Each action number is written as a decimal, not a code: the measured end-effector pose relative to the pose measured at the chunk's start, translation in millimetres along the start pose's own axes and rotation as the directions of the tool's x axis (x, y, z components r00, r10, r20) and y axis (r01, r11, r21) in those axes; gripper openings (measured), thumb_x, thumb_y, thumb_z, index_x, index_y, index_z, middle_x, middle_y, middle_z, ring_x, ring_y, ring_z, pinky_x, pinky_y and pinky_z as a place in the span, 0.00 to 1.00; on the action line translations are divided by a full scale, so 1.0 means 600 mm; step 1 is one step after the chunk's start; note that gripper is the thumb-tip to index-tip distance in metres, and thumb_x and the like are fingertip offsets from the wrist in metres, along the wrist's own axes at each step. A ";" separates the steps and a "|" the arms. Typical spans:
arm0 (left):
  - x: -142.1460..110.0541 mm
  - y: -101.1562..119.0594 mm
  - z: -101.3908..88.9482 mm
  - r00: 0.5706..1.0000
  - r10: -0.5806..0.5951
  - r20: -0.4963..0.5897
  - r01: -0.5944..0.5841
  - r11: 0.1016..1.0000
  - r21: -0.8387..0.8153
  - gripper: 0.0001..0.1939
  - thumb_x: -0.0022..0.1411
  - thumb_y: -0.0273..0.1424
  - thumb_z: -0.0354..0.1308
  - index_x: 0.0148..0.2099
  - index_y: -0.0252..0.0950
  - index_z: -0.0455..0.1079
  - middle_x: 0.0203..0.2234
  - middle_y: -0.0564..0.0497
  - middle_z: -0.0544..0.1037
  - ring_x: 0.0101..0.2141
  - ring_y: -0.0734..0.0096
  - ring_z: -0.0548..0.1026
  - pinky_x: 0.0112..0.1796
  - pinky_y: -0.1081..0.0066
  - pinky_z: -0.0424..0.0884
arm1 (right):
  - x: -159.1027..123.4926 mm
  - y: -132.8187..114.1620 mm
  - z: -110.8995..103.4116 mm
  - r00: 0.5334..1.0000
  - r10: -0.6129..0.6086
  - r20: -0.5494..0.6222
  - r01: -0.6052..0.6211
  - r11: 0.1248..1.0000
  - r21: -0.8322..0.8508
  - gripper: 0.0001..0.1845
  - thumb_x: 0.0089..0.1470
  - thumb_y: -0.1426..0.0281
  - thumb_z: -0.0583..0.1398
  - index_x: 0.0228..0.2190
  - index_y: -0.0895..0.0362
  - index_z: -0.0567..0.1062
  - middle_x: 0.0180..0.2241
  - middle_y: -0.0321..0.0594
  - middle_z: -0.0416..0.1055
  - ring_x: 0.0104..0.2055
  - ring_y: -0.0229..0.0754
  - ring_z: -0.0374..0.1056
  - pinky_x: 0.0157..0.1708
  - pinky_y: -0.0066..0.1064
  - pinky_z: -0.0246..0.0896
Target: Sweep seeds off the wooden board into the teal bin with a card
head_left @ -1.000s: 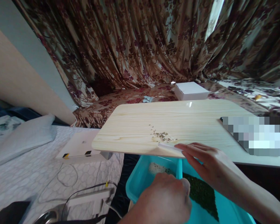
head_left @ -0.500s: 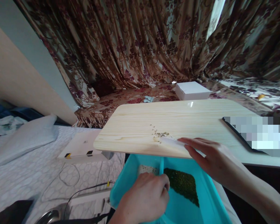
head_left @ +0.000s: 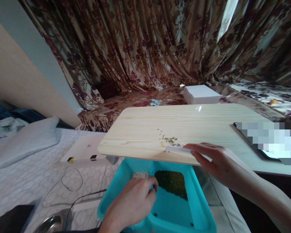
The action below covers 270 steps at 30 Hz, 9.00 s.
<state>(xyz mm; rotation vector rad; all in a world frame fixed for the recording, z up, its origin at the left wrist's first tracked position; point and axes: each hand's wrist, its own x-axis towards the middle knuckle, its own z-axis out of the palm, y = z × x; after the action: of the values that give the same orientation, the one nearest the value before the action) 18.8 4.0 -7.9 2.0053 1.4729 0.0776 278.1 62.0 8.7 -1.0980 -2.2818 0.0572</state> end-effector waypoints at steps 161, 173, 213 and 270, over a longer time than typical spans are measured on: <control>0.036 0.040 0.016 0.995 0.073 0.074 -0.072 0.997 -0.014 0.16 0.63 0.28 0.45 0.44 0.40 0.73 0.41 0.50 0.79 0.45 0.60 0.73 0.47 0.64 0.64 | -0.046 0.031 -0.050 0.984 0.175 -0.029 -0.175 0.984 -0.026 0.18 0.60 0.67 0.52 0.40 0.56 0.82 0.35 0.46 0.82 0.32 0.48 0.78 0.30 0.35 0.73; 0.037 0.038 0.016 0.993 0.084 0.077 -0.084 0.996 -0.010 0.15 0.63 0.29 0.45 0.44 0.41 0.73 0.41 0.50 0.79 0.45 0.60 0.73 0.47 0.65 0.64 | -0.045 0.037 -0.037 0.990 0.139 -0.039 -0.140 0.990 -0.025 0.18 0.61 0.67 0.53 0.41 0.55 0.81 0.35 0.45 0.82 0.33 0.48 0.78 0.31 0.36 0.74; 0.036 0.028 0.017 0.994 0.087 0.068 -0.083 0.995 -0.054 0.15 0.63 0.29 0.46 0.43 0.41 0.73 0.41 0.51 0.78 0.46 0.62 0.73 0.49 0.65 0.63 | -0.058 0.048 -0.021 0.983 0.176 -0.049 -0.176 0.984 0.004 0.18 0.61 0.65 0.53 0.42 0.54 0.81 0.37 0.44 0.82 0.34 0.48 0.79 0.32 0.37 0.75; 0.034 0.021 0.008 0.995 0.067 0.068 -0.065 0.997 -0.032 0.16 0.62 0.28 0.45 0.44 0.41 0.74 0.41 0.51 0.79 0.45 0.62 0.74 0.46 0.67 0.64 | -0.067 0.016 -0.036 0.981 0.191 0.046 -0.195 0.971 0.138 0.16 0.61 0.65 0.55 0.43 0.52 0.81 0.37 0.44 0.81 0.33 0.45 0.78 0.28 0.30 0.73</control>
<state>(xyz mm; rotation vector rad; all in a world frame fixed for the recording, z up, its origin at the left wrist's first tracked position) 38.7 17.8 -11.4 2.0126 1.3550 0.0573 315.4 34.5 3.8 -1.2477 -2.1553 0.3123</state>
